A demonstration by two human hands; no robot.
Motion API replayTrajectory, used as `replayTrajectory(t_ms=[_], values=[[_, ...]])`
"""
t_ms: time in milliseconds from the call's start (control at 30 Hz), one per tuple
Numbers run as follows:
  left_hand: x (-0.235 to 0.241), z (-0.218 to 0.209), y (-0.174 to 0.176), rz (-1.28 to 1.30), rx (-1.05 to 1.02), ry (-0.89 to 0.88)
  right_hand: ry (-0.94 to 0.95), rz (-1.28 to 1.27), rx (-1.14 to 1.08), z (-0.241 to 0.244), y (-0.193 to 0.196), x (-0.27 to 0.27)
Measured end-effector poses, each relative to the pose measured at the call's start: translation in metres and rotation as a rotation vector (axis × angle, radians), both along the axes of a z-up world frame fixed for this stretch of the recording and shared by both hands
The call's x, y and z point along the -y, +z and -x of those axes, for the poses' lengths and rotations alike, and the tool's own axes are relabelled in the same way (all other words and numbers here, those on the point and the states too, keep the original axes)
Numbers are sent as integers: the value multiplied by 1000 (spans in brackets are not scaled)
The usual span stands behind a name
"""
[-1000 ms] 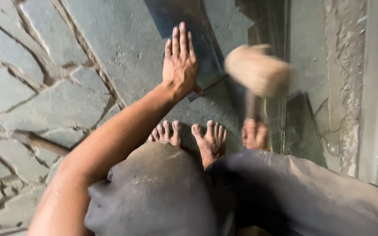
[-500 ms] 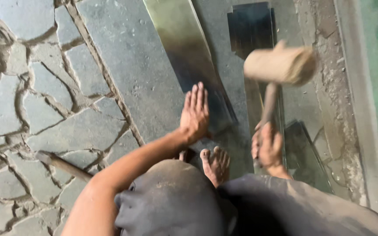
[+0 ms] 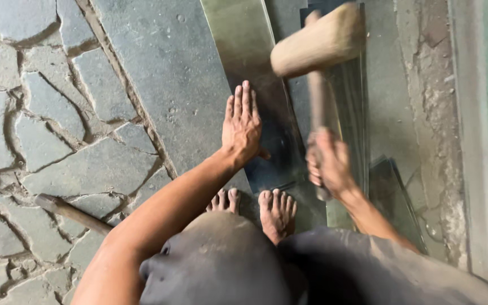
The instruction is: The person uses a wooden mallet to strike a metal sheet on a stone floor, smoothing out bends and irregularities.
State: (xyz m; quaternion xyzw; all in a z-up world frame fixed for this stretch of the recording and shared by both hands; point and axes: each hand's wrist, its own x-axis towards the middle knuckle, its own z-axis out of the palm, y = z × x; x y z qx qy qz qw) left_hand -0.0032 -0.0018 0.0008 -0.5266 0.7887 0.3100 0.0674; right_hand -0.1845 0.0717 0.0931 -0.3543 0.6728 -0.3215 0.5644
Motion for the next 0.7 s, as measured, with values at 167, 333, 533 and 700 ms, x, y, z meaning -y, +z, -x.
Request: replayTrajectory(t_ms=[167,333,533,700], values=[[-14,2,-22,55,-58,37,79,643,-145,42,-16,-34],[-1,1,-13,-1,-11,1,54,80,-238,52,-74,-44],[-14,8,-29,20,-39,30,-142,163,237,109,-85,-107],[3,2,-11,40,-33,25,1,-82,-194,81,-88,-110]])
